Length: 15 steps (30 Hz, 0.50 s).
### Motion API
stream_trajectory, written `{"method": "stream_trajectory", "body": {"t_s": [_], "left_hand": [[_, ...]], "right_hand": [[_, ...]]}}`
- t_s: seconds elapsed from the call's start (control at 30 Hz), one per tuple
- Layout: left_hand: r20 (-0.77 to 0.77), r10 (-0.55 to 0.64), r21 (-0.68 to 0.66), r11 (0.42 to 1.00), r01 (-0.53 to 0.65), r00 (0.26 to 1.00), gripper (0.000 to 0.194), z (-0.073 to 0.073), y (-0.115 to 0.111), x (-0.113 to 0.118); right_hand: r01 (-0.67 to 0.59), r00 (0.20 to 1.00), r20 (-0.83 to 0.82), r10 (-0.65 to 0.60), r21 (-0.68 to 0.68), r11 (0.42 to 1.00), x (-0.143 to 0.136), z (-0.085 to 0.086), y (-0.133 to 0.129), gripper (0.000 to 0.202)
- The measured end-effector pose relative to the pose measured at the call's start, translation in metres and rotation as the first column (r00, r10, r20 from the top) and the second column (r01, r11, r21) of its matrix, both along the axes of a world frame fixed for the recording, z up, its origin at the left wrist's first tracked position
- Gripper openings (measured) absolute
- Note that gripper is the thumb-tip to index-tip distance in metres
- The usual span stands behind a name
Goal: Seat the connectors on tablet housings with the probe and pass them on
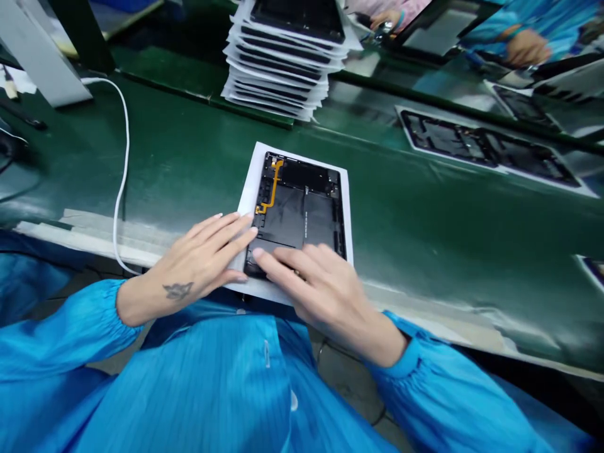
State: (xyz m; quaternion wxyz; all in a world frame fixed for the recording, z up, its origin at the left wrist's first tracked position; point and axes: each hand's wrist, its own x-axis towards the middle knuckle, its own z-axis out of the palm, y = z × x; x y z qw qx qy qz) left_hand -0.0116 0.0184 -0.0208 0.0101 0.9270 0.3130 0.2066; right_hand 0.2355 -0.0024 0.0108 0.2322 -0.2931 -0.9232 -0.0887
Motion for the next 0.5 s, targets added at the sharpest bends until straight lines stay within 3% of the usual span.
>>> {"method": "stream_trajectory", "body": {"t_s": [0.07, 0.1, 0.17, 0.2, 0.3, 0.4, 0.5], "left_hand": [[0.058, 0.028, 0.035, 0.999, -0.03, 0.998, 0.047, 0.001, -0.005, -0.006], [0.086, 0.031, 0.049, 0.998, -0.035, 0.996, 0.042, 0.001, -0.008, -0.008], [0.116, 0.016, 0.069, 0.997, -0.024, 0.993, 0.037, 0.001, -0.013, -0.011], [0.12, -0.003, 0.078, 0.997, -0.007, 0.993, 0.038, 0.001, -0.015, -0.011], [0.105, -0.068, 0.111, 0.992, 0.057, 0.992, 0.039, 0.0, -0.019, -0.009], [0.084, -0.108, 0.137, 0.986, 0.096, 0.991, 0.037, -0.001, -0.019, -0.005], [0.072, -0.121, 0.149, 0.983, 0.109, 0.99, 0.035, -0.003, -0.018, -0.003]], "right_hand": [[0.138, 0.938, -0.314, -0.15, -0.061, 0.989, 0.001, 0.0, -0.012, 0.044], [0.183, 0.855, -0.468, -0.224, -0.132, 0.974, 0.001, 0.001, -0.019, 0.046], [0.176, 0.685, -0.652, -0.325, -0.285, 0.942, -0.001, 0.001, -0.029, 0.034], [0.141, 0.654, -0.672, -0.347, -0.343, 0.929, -0.002, 0.0, -0.033, 0.037], [0.029, 0.695, -0.656, -0.293, -0.382, 0.924, -0.006, -0.009, -0.039, 0.059], [0.015, 0.755, -0.636, -0.162, -0.23, 0.973, -0.009, -0.027, -0.042, 0.037], [0.082, 0.831, -0.543, -0.122, -0.099, 0.992, -0.01, -0.043, -0.046, 0.02]]}}
